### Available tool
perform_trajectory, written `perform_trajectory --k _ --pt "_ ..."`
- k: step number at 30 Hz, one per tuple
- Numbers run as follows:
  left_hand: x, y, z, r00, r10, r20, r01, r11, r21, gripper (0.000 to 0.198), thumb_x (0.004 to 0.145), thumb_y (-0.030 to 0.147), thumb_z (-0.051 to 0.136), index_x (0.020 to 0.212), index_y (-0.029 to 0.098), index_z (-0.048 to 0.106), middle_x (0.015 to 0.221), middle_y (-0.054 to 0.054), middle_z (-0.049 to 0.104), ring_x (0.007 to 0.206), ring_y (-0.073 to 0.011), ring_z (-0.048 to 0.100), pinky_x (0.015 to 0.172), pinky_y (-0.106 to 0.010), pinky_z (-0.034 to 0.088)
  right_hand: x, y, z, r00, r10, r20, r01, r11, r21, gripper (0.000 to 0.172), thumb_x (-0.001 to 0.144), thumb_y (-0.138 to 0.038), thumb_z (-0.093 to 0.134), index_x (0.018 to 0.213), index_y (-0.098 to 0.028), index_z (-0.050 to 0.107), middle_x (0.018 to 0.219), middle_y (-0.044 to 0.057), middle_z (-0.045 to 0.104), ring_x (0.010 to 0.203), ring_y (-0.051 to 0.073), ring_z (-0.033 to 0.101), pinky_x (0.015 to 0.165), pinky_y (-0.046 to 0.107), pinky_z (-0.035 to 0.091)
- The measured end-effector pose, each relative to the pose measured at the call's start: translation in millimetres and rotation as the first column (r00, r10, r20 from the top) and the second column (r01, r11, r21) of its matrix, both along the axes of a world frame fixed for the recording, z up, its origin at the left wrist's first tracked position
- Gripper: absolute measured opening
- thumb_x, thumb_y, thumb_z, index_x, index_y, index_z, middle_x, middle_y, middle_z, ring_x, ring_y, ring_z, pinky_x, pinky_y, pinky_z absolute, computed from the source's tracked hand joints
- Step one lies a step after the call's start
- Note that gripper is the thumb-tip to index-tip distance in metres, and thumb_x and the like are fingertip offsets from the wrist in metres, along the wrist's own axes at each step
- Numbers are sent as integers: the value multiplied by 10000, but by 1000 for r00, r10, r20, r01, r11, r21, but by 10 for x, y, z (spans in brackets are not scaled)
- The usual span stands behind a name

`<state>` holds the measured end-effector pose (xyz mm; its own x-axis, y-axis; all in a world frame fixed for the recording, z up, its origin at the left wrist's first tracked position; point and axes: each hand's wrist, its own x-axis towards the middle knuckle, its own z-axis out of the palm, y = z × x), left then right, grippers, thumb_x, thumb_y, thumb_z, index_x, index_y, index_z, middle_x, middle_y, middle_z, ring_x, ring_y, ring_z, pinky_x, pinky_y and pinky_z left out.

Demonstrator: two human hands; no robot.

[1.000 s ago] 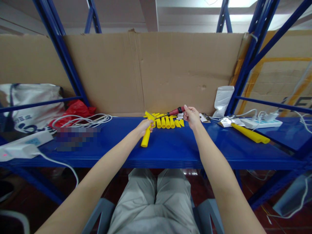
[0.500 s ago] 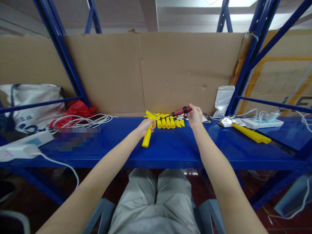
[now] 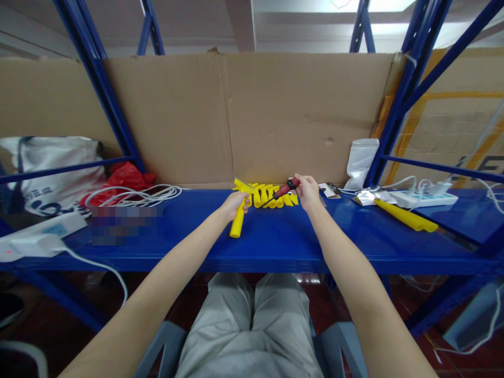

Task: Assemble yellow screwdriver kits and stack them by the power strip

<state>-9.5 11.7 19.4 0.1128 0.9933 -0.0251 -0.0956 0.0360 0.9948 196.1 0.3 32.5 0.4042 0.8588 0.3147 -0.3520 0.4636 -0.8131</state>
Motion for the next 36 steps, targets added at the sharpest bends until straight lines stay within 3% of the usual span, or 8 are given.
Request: perform_trajectory --k 9,16,25,31,36 --pt "10 14 -18 1000 -2 0 2 1000 16 117 774 77 474 773 189 444 450 94 390 299 -54 345 370 -185 271 0 -3 -38 982 131 135 -123 990 -65 383 680 -261 730 599 -216 359 365 -110 321 325 48 306 342 163 321" --pt "8 15 -14 1000 -5 0 5 1000 14 123 784 73 466 770 192 436 457 95 392 296 -55 345 365 -187 271 -22 9 -108 922 144 358 -67 974 -218 225 737 -229 658 650 -199 453 359 -81 422 297 72 373 322 176 321" --pt "12 -62 36 1000 2 -1 -2 1000 -11 129 804 63 446 799 192 432 449 99 401 290 -50 343 365 -178 272 -62 -27 -143 801 343 491 -72 870 -488 156 819 -191 607 692 -175 518 453 -15 538 339 85 446 309 171 336" --pt "9 -42 23 1000 -13 19 13 1000 -10 137 817 64 446 790 197 420 455 102 391 290 -47 338 360 -173 264 -69 24 -281 727 476 495 -194 834 -517 180 729 -218 734 749 -171 562 548 3 625 384 71 498 334 148 376" --pt "5 -18 5 1000 -9 16 9 1000 -6 121 817 80 469 801 193 430 470 100 394 299 -40 341 362 -159 270 -59 59 -342 680 503 533 -222 835 -504 250 665 -231 788 736 -175 554 541 -10 633 391 54 497 330 120 359"
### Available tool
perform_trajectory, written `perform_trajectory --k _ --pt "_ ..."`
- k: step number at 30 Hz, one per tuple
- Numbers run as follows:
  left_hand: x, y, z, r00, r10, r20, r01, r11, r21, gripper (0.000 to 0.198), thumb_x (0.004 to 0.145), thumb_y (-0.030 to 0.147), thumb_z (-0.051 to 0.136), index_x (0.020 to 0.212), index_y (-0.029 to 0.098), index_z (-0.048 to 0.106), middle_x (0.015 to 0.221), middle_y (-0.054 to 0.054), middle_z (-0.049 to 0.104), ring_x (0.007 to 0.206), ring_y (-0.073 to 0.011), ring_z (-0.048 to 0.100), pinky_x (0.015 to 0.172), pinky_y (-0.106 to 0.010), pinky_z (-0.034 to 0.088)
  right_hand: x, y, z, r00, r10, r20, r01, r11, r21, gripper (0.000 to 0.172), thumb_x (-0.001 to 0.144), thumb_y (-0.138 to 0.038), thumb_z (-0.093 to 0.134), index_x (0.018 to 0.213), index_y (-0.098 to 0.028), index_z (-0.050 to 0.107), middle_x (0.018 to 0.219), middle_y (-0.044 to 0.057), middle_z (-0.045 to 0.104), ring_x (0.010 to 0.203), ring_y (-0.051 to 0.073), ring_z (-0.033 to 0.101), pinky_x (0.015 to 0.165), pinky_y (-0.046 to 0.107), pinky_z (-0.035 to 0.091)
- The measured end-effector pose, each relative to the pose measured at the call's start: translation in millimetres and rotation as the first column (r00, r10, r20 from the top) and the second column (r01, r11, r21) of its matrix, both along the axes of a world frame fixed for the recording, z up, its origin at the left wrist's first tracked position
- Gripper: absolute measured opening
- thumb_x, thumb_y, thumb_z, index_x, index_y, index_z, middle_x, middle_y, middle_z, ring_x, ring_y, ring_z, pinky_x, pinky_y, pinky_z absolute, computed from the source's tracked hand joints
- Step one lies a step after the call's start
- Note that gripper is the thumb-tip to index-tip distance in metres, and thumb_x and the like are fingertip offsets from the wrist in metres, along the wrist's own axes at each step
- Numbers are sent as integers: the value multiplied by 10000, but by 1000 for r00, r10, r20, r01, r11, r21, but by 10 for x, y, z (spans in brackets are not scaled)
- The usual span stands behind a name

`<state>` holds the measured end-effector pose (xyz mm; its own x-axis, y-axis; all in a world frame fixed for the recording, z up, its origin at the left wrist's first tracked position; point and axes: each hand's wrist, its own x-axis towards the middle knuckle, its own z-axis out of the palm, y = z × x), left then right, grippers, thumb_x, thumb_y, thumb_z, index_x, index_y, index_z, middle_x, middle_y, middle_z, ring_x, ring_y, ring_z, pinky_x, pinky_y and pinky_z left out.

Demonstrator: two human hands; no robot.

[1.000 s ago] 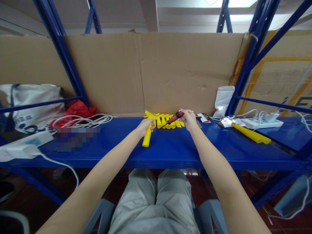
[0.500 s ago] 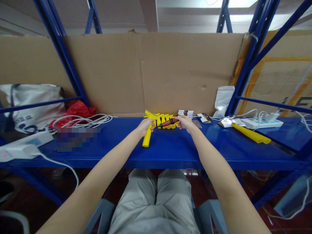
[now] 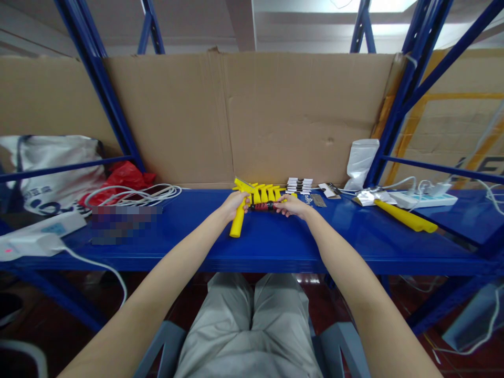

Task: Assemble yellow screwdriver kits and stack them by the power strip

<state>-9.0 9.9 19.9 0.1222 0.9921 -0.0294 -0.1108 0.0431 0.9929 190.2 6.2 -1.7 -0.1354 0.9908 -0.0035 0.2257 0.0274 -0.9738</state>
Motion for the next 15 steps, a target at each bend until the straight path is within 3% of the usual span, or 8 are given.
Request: perform_trajectory --k 5,8,11,13,15 --pt "0 13 -21 999 37 -37 -35 999 42 190 820 56 440 954 181 489 513 92 412 316 -50 358 363 -167 292 -13 -18 -4 996 -27 89 21 998 64 300 650 -198 790 760 -184 512 523 -32 615 395 60 490 326 128 351" --pt "1 35 -34 989 133 -71 -127 988 83 440 787 13 478 1185 202 463 637 60 523 362 -47 402 387 -163 338 -19 -24 -11 994 -20 111 11 996 89 304 654 -201 786 768 -188 505 525 -32 615 403 64 493 336 134 360" --pt "2 57 -45 981 191 -46 -183 973 142 701 738 -41 508 1363 242 363 930 -25 637 473 -53 503 436 -156 396 -11 -18 -20 990 -19 136 5 995 99 310 650 -233 792 754 -187 504 516 -28 612 391 64 484 334 139 355" --pt "2 62 -55 982 185 -45 -174 968 183 746 729 -55 505 1399 240 360 1038 -57 642 524 -59 535 456 -151 405 -1 -16 -21 989 -2 147 -13 995 103 324 634 -257 806 749 -185 511 515 -24 614 391 65 485 338 141 358" --pt "1 58 -71 979 173 -106 -147 965 219 689 741 -40 512 1372 229 445 951 -44 660 492 -59 507 445 -151 384 11 -17 -16 987 23 159 -41 993 109 339 613 -277 820 741 -184 520 517 -22 617 391 64 486 342 143 362"
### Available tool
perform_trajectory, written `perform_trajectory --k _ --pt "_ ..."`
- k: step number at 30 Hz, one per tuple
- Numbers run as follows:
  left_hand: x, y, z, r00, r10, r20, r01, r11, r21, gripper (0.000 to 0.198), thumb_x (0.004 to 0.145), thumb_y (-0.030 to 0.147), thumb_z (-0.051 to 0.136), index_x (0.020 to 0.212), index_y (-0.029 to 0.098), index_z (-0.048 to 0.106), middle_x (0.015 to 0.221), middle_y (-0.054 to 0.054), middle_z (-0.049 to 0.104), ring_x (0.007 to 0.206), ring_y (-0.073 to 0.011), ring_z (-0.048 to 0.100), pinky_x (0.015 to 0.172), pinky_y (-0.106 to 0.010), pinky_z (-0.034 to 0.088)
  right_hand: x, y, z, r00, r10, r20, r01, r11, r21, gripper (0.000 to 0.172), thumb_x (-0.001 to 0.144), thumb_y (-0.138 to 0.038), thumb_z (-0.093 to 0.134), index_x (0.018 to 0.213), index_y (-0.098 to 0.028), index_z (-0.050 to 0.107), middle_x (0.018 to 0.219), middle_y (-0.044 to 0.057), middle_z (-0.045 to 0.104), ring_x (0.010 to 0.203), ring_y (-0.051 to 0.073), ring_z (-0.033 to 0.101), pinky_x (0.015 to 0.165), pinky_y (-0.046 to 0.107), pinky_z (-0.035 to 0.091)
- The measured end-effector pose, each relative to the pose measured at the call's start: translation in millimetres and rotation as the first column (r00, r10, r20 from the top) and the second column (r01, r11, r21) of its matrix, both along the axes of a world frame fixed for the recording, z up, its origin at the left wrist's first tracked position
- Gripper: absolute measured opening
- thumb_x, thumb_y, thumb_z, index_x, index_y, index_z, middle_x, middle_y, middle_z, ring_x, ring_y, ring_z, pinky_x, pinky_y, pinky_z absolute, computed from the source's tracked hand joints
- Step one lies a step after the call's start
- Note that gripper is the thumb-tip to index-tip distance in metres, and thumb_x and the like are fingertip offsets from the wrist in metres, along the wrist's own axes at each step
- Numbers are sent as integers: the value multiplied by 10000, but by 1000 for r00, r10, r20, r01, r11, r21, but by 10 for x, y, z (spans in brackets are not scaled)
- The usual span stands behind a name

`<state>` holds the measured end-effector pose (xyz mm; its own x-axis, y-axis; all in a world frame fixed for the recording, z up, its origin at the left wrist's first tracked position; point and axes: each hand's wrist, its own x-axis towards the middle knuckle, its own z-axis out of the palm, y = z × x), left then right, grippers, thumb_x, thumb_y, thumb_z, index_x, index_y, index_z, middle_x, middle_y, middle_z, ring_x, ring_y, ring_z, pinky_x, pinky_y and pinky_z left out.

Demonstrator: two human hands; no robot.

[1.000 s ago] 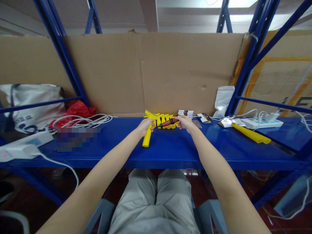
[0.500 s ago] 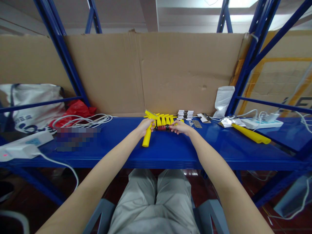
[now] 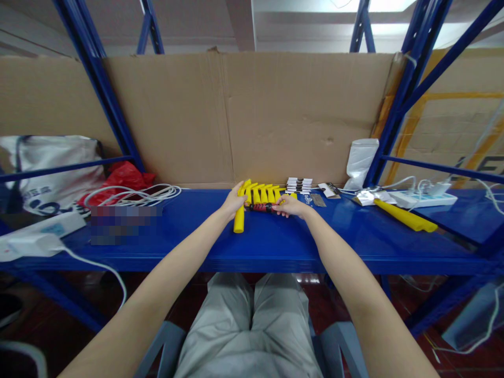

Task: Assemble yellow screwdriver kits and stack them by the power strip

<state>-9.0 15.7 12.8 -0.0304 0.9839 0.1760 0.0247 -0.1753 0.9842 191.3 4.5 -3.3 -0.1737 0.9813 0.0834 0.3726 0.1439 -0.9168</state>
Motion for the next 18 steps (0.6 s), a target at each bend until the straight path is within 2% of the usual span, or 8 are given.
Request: perform_trajectory --k 4,7,12,18 --pt "-3 -16 -32 975 -41 -220 58 996 70 525 760 0 541 1240 197 621 611 17 587 406 -73 416 436 -179 349 27 4 8 998 53 34 -53 999 9 362 572 -297 840 725 -184 532 513 -21 621 380 66 483 335 150 361" --pt "-2 -26 -37 944 -80 -321 112 990 82 509 745 -10 550 1197 198 659 551 25 561 428 -97 445 500 -204 396 40 17 4 998 53 42 -53 999 12 361 568 -292 842 723 -184 534 513 -22 624 374 64 484 326 145 357" --pt "-10 -13 -29 954 -77 -291 109 989 96 460 680 -37 589 1048 204 722 727 -32 668 699 -159 619 704 -245 487 18 19 7 996 -3 91 0 999 36 297 594 -271 826 680 -182 556 473 -31 598 348 66 477 304 144 338" --pt "-34 22 -63 914 -60 -401 134 978 159 412 680 11 635 1021 223 727 933 -66 711 969 -208 636 846 -293 491 91 89 18 990 -31 135 21 997 73 170 659 -219 756 615 -181 596 465 -18 589 341 81 468 303 168 325"
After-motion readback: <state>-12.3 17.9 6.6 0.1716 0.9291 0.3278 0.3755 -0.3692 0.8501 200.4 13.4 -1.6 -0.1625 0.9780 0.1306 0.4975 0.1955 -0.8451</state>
